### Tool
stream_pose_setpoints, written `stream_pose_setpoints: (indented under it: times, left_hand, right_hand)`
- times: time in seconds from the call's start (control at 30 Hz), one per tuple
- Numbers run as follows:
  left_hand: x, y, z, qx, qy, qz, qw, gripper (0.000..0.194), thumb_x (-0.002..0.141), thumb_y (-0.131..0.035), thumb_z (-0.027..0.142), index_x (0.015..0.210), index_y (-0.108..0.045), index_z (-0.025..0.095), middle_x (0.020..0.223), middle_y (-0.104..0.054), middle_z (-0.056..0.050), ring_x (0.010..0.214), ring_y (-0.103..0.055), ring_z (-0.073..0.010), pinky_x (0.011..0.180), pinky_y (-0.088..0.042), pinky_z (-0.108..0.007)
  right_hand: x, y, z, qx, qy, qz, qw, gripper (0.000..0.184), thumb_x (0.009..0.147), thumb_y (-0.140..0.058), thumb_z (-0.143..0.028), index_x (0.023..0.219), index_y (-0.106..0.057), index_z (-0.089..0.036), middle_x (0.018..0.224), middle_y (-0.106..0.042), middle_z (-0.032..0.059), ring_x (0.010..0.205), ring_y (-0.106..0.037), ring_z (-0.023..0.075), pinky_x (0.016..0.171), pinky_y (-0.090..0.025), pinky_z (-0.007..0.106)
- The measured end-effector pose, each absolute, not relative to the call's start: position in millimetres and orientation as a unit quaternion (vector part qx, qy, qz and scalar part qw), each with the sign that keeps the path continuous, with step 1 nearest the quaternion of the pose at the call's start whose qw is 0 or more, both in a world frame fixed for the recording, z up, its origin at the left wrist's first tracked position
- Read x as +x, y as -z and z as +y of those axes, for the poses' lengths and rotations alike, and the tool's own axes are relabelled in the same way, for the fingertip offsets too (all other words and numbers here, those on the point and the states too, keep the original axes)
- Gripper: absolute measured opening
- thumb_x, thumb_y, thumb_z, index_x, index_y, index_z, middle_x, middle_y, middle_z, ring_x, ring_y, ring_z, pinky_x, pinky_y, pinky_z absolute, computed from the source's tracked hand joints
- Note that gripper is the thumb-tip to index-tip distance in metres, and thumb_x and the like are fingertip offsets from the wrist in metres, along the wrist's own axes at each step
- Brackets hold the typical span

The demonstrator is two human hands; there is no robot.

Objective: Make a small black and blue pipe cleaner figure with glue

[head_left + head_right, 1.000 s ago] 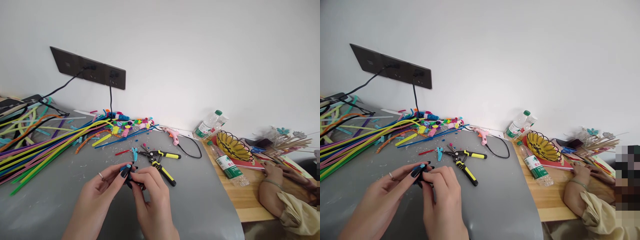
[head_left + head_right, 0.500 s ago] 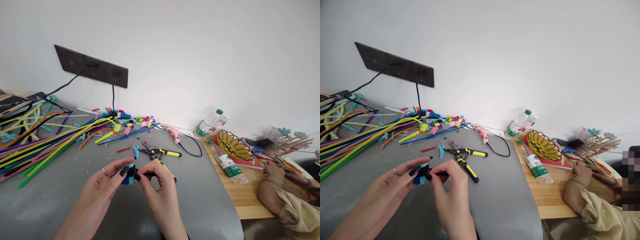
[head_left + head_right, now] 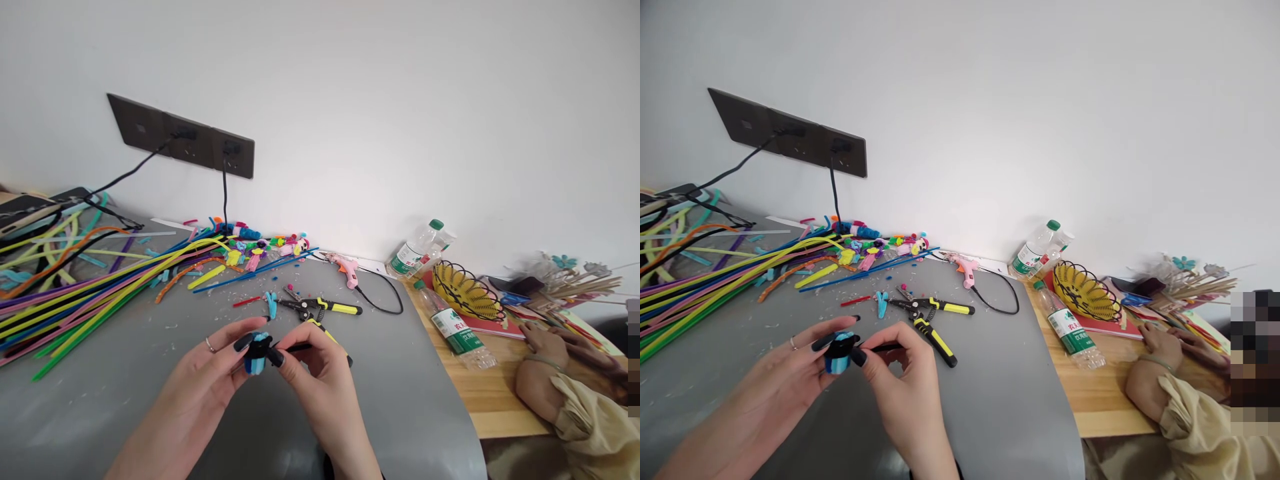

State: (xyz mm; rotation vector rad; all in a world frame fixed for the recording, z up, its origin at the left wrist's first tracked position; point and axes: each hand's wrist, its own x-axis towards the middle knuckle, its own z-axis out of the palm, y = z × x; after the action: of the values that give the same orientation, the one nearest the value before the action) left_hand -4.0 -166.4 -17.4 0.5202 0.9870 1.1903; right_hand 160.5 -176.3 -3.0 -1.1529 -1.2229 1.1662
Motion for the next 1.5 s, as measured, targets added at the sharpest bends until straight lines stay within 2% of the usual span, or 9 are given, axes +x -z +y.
stream_pose_setpoints:
  times: [0.13,0.23,0.43,0.63,0.9,1.2,1.3,1.37,1.5]
  left_hand:
    - [-4,21,-166,0.220,-0.516,0.428,0.708,0.038,0.065,-0.100,0.049,0.094,-0.089,0.026,0.093,-0.080,-0.005,0.089,-0.072,-0.0227,0.073,-0.063,-0.027]
    - [-1,15,-168,0.246,-0.520,0.416,0.704,0.031,0.072,-0.097,0.051,0.085,-0.086,0.024,0.088,-0.076,-0.004,0.088,-0.068,-0.0199,0.074,-0.061,-0.023]
    - [7,4,-171,0.245,-0.516,0.424,0.703,0.021,0.077,-0.092,0.042,0.086,-0.087,0.024,0.093,-0.076,-0.005,0.093,-0.066,-0.0216,0.078,-0.060,-0.024]
    - [5,9,-167,0.245,-0.513,0.451,0.688,0.027,0.075,-0.091,0.045,0.088,-0.087,0.022,0.095,-0.078,-0.006,0.094,-0.070,-0.0238,0.077,-0.058,-0.028]
    - [-2,21,-163,0.277,-0.524,0.461,0.661,0.033,0.070,-0.095,0.049,0.084,-0.079,0.024,0.080,-0.074,-0.001,0.076,-0.066,-0.0187,0.068,-0.058,-0.027]
    - [-7,26,-163,0.370,-0.482,0.495,0.622,0.042,0.067,-0.097,0.058,0.088,-0.085,0.024,0.097,-0.084,-0.010,0.099,-0.078,-0.0309,0.089,-0.065,-0.036]
    - [-7,27,-163,0.368,-0.485,0.507,0.610,0.044,0.065,-0.097,0.058,0.088,-0.086,0.023,0.098,-0.085,-0.012,0.103,-0.080,-0.0345,0.088,-0.066,-0.037]
    - [-9,29,-162,0.355,-0.489,0.521,0.603,0.045,0.064,-0.097,0.059,0.088,-0.087,0.023,0.100,-0.086,-0.012,0.106,-0.080,-0.0352,0.086,-0.067,-0.036]
    - [-12,32,-162,0.325,-0.499,0.518,0.615,0.044,0.064,-0.099,0.057,0.093,-0.089,0.026,0.101,-0.087,-0.009,0.110,-0.079,-0.0337,0.091,-0.066,-0.035]
  right_hand:
    - [159,7,-177,-0.463,-0.521,-0.484,0.529,0.021,0.083,-0.087,-0.038,0.084,-0.075,-0.021,0.084,-0.076,0.0026,0.081,-0.070,0.0180,0.073,-0.054,0.026]
    - [158,6,-178,-0.457,-0.528,-0.476,0.534,0.026,0.082,-0.091,-0.041,0.084,-0.075,-0.021,0.084,-0.075,0.0021,0.081,-0.070,0.0174,0.074,-0.054,0.026]
    - [157,4,-179,-0.468,-0.525,-0.471,0.532,0.030,0.076,-0.095,-0.042,0.081,-0.074,-0.021,0.082,-0.073,0.0012,0.080,-0.067,0.0165,0.074,-0.053,0.025]
    - [156,7,-178,-0.492,-0.518,-0.451,0.535,0.036,0.068,-0.099,-0.042,0.081,-0.073,-0.021,0.080,-0.072,0.0005,0.076,-0.065,0.0163,0.070,-0.052,0.025]
    - [156,3,-178,-0.494,-0.505,-0.493,0.508,0.020,0.076,-0.084,-0.032,0.084,-0.069,-0.022,0.082,-0.071,0.0004,0.077,-0.066,0.0163,0.071,-0.052,0.025]
    - [153,6,-176,-0.504,-0.469,-0.507,0.519,0.012,0.079,-0.079,-0.025,0.080,-0.067,-0.021,0.078,-0.070,0.0003,0.075,-0.066,0.0165,0.069,-0.054,0.025]
    - [151,8,-178,-0.493,-0.463,-0.515,0.526,0.007,0.082,-0.077,-0.022,0.082,-0.070,-0.022,0.081,-0.074,0.0013,0.078,-0.071,0.0178,0.073,-0.057,0.026]
    - [151,8,-180,-0.478,-0.457,-0.529,0.532,0.001,0.086,-0.074,-0.021,0.086,-0.074,-0.022,0.087,-0.078,0.0031,0.083,-0.075,0.0186,0.077,-0.059,0.026]
    - [153,8,-182,-0.456,-0.465,-0.538,0.535,0.009,0.093,-0.073,-0.027,0.090,-0.080,-0.022,0.093,-0.079,0.0053,0.089,-0.076,0.0195,0.080,-0.061,0.027]
